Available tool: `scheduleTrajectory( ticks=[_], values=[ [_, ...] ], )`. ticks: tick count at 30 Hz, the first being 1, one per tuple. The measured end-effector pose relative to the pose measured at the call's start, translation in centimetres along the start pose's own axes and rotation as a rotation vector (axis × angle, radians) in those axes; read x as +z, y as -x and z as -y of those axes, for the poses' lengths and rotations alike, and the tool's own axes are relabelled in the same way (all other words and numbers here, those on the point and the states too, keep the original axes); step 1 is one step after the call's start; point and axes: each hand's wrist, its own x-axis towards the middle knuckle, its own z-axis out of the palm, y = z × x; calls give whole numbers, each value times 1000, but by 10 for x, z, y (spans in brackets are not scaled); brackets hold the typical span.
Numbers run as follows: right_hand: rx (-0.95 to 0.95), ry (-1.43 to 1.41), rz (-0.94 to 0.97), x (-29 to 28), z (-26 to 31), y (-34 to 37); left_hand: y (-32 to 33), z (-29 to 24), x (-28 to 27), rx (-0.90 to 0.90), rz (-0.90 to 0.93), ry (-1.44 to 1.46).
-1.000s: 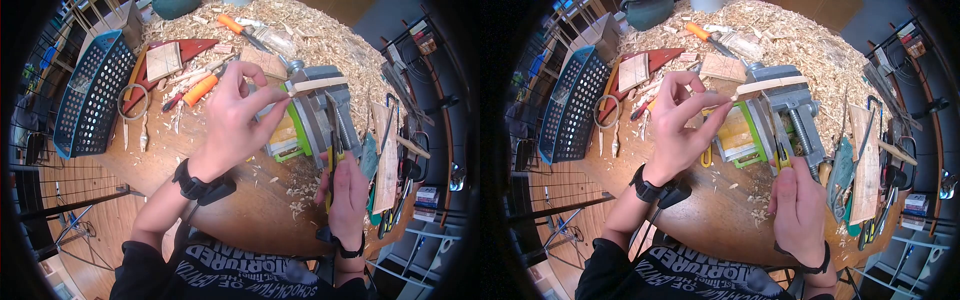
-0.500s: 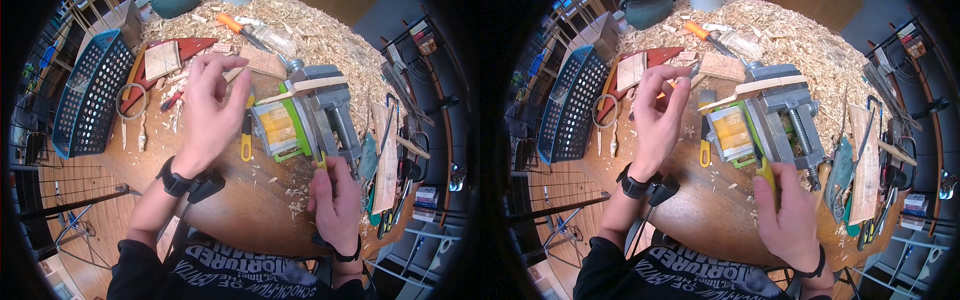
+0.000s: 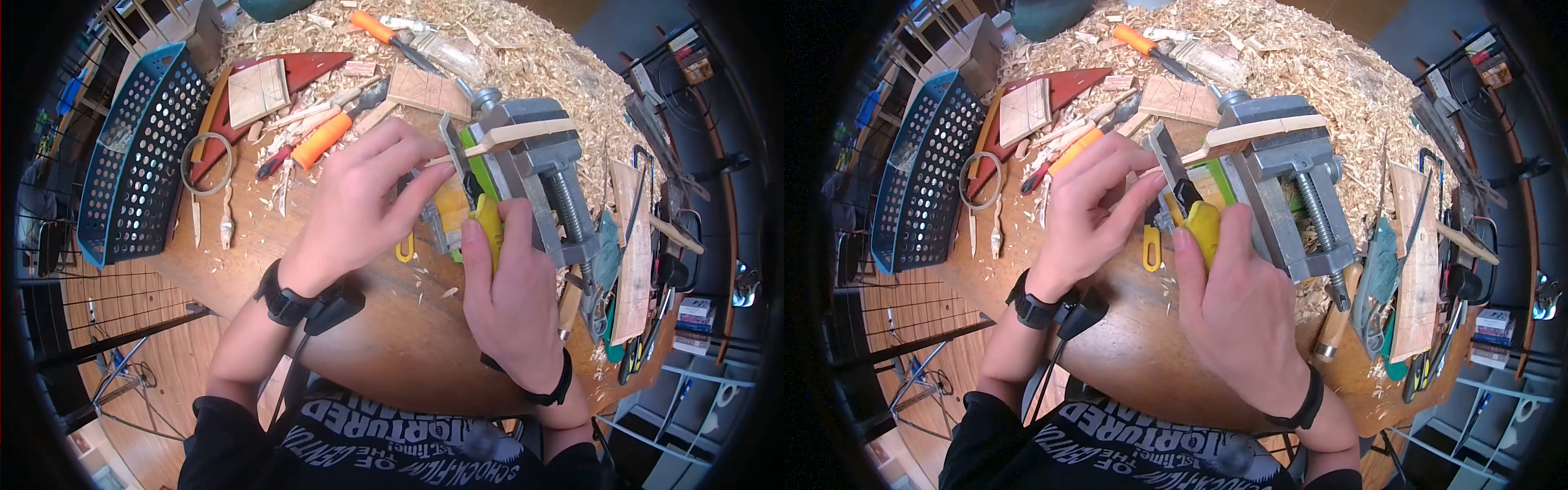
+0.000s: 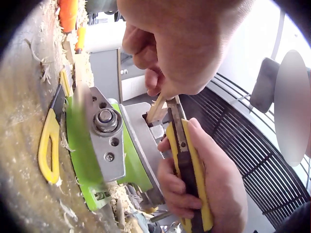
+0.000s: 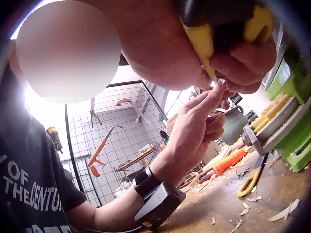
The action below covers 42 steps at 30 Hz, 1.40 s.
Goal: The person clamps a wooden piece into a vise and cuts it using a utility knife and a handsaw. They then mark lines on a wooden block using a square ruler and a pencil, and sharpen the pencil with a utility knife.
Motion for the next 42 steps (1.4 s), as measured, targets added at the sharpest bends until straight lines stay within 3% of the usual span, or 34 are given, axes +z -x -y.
scheduleTrajectory(
  ticks=[10, 26, 42],
  values=[
    [27, 238, -9, 3, 2, 2, -1, 5, 3, 200, -54, -101],
    [44, 497, -69, 8, 1, 7, -1, 3, 5, 191, -58, -78],
    [76, 582, -112, 6, 1, 15, 0, 2, 6, 157, -78, -59]
  ],
)
